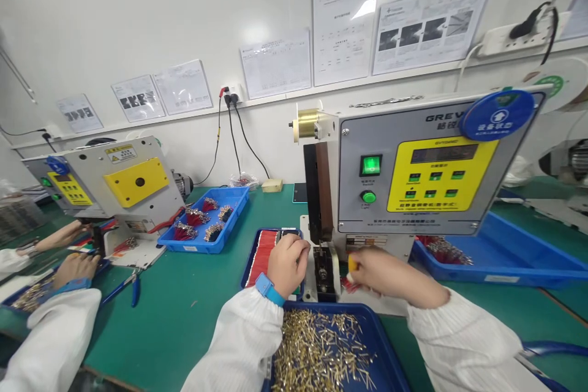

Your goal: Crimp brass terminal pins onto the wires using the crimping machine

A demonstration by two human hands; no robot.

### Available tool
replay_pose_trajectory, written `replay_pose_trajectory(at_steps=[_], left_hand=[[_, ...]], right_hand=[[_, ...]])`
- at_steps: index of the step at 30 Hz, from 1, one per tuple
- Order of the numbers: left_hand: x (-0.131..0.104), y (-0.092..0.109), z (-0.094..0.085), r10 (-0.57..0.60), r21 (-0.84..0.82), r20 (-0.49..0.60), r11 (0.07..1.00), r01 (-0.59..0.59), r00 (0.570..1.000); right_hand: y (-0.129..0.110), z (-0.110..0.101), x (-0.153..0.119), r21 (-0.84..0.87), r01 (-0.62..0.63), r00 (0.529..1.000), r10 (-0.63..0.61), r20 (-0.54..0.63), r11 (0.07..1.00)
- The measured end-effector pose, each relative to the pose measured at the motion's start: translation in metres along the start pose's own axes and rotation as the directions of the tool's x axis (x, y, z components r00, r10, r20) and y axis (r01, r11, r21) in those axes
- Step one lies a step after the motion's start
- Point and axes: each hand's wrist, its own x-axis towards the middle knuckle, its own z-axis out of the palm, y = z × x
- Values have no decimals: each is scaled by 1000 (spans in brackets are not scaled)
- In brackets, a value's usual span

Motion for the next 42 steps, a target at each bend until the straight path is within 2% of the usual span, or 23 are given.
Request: replay_pose_trajectory(at_steps=[2,4,5,7,9,11,13,14,16,20,26,33,42], left_hand=[[-1,0,0,1,9,2,1000,-1,1000],[-2,0,1,-8,27,9,1000,8,1000],[-2,0,0,-18,38,24,999,17,1000],[0,-3,-1,-61,71,86,996,55,994],[2,-10,-5,-168,114,182,982,149,969],[5,-20,-12,-354,211,277,929,303,893],[7,-35,-21,-539,347,327,832,432,776],[7,-43,-25,-591,395,331,795,461,735],[5,-59,-34,-645,453,321,747,486,693],[-2,-83,-45,-693,512,319,700,498,647],[-7,-93,-38,-707,520,331,689,504,625],[-8,-93,-36,-700,517,325,695,500,636],[-8,-94,-36,-683,511,342,712,482,645]], right_hand=[[-16,15,-3,23,-2,983,-3,185,1000],[-31,31,-7,-30,25,956,-15,292,999],[-38,38,-8,-71,54,950,-30,310,996],[-48,48,-10,-159,131,959,-85,271,979],[-54,53,-11,-214,165,966,-114,234,963],[-55,54,-11,-220,143,964,-86,250,965],[-55,53,-11,-206,125,958,-64,280,971],[-55,52,-11,-199,132,957,-73,281,971],[-54,52,-12,-188,162,956,-107,272,969],[-54,50,-15,-177,194,949,-139,282,965],[-52,51,-14,-160,186,944,-130,305,970],[-43,52,-8,136,99,892,-149,426,986],[-38,54,-3,164,101,895,-162,415,981]])
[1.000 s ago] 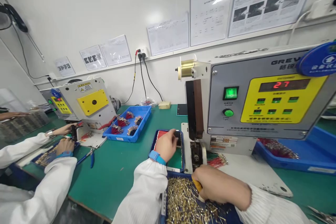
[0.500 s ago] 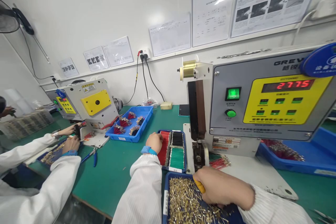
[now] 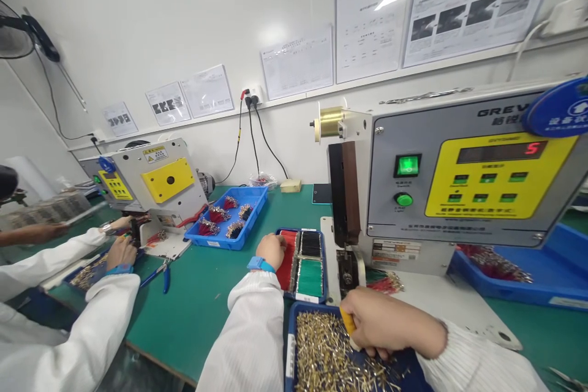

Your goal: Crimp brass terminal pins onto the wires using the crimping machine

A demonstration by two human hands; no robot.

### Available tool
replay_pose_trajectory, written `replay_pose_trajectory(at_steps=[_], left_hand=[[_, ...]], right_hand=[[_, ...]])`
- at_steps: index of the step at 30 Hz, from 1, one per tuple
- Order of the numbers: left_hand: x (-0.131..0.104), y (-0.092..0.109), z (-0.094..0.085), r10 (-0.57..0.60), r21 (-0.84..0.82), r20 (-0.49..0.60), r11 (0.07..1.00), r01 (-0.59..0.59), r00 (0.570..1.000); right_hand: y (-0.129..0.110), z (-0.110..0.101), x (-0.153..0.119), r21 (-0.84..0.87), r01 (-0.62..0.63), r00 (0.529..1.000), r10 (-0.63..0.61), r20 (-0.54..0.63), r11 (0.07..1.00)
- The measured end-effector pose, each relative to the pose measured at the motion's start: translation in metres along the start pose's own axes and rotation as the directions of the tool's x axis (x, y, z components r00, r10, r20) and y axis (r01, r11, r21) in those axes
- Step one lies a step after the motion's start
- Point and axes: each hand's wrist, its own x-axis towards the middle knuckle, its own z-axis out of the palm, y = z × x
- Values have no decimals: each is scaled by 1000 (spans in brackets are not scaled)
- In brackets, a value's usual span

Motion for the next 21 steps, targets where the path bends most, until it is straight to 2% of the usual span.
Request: replay_pose_trajectory(at_steps=[13,17,21], left_hand=[[-2,4,4,4,15,-82,1000,-3,997],[-4,14,3,28,4,-131,1000,-27,991],[-10,32,6,125,-27,-135,991,-129,983]], right_hand=[[-1,-1,1,-35,8,1000,-9,-25,999],[-3,-3,-1,-52,11,999,-13,-35,999],[-2,-4,0,-78,32,999,-35,-33,996]])
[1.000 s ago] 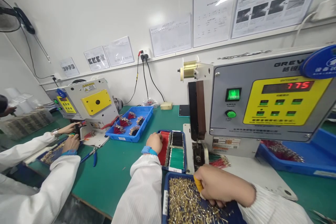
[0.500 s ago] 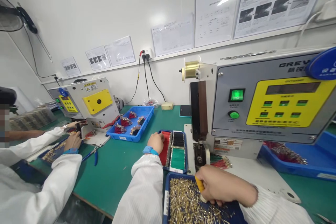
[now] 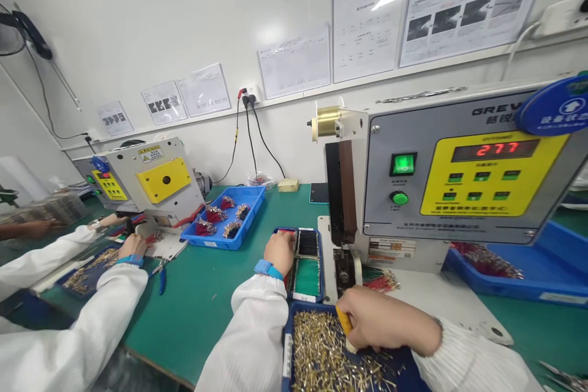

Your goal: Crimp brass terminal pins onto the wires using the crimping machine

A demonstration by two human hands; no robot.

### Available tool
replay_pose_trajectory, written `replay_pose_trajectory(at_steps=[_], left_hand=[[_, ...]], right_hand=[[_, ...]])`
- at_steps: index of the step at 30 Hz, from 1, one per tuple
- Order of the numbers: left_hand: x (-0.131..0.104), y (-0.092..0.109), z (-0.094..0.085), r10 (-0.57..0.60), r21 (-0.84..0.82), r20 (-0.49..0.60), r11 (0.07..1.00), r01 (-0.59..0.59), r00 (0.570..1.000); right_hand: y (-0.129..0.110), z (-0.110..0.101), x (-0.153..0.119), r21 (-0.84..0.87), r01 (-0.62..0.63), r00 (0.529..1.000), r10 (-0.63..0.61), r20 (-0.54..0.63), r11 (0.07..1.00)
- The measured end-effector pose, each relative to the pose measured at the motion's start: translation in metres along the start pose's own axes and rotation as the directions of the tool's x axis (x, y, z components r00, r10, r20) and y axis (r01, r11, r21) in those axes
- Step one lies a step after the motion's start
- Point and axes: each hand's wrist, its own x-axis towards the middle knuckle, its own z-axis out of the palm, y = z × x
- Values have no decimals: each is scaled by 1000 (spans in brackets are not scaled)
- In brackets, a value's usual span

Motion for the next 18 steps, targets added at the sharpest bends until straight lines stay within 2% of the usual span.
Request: replay_pose_trajectory(at_steps=[7,12,18], left_hand=[[-12,25,0,163,-35,88,986,-160,983],[-17,30,-1,187,-21,133,982,-186,973],[-19,32,0,192,9,121,981,-195,974]], right_hand=[[8,2,5,-15,18,1000,-18,-11,1000],[7,2,4,-23,12,999,-12,-36,1000],[11,5,8,83,25,999,-22,-29,996]])
